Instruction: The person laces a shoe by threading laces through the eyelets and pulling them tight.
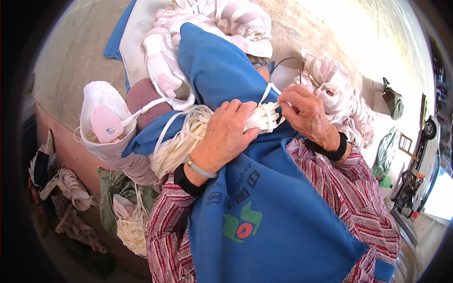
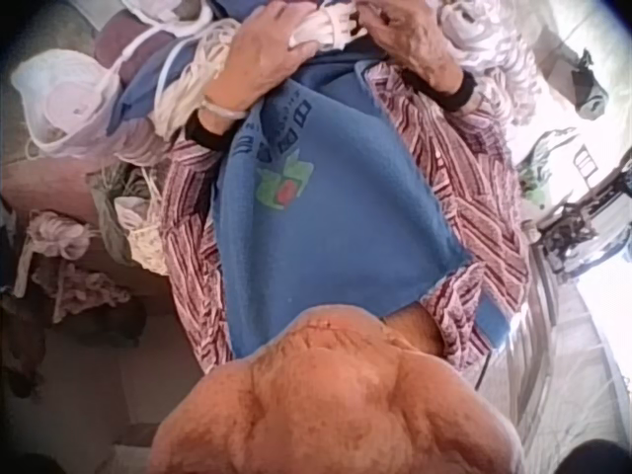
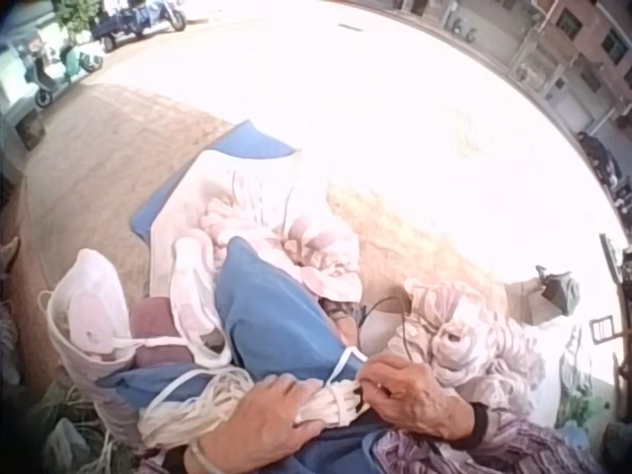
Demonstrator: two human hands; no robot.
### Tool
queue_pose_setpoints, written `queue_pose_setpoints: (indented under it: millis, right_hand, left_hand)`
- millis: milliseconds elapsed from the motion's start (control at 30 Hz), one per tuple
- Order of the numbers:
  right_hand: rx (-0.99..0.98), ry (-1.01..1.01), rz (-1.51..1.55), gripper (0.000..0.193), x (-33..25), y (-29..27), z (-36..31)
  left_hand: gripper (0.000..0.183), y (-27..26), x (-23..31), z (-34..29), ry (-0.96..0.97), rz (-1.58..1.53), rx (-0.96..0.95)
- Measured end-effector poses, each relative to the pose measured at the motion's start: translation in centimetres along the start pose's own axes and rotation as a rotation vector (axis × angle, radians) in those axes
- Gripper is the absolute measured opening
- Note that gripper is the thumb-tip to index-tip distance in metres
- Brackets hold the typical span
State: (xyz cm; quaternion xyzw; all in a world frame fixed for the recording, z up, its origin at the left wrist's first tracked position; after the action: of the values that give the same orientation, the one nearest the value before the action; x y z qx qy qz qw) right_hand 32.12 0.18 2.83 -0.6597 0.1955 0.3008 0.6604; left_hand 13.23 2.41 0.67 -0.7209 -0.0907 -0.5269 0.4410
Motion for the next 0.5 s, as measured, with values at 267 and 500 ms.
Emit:
queue_pose_setpoints:
  millis: [267,500]
  right_hand:
    - [-0.156,0.714,0.982,0.009,2.6,0.8,0.0]
    - [0.197,0.777,1.271,0.011,13.0,-5.5,2.2]
  left_hand:
    - [0.05,0.0,0.1,0.0,-0.004,0.029,-0.017]
    - [0.05,0.3,0.1,-0.4,0.021,0.091,0.016]
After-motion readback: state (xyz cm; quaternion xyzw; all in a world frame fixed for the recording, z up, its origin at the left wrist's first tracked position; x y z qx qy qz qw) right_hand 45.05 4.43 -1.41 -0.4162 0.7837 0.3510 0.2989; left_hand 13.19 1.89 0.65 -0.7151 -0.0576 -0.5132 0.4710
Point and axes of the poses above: each hand's wrist, its own z-axis towards the middle knuckle, its own y-axis out of the palm, x = y × z, the point moved 4 cm from there along z, towards the middle knuckle, and after that the axes turned 4 degrees about -z, right-handed, at the moved point
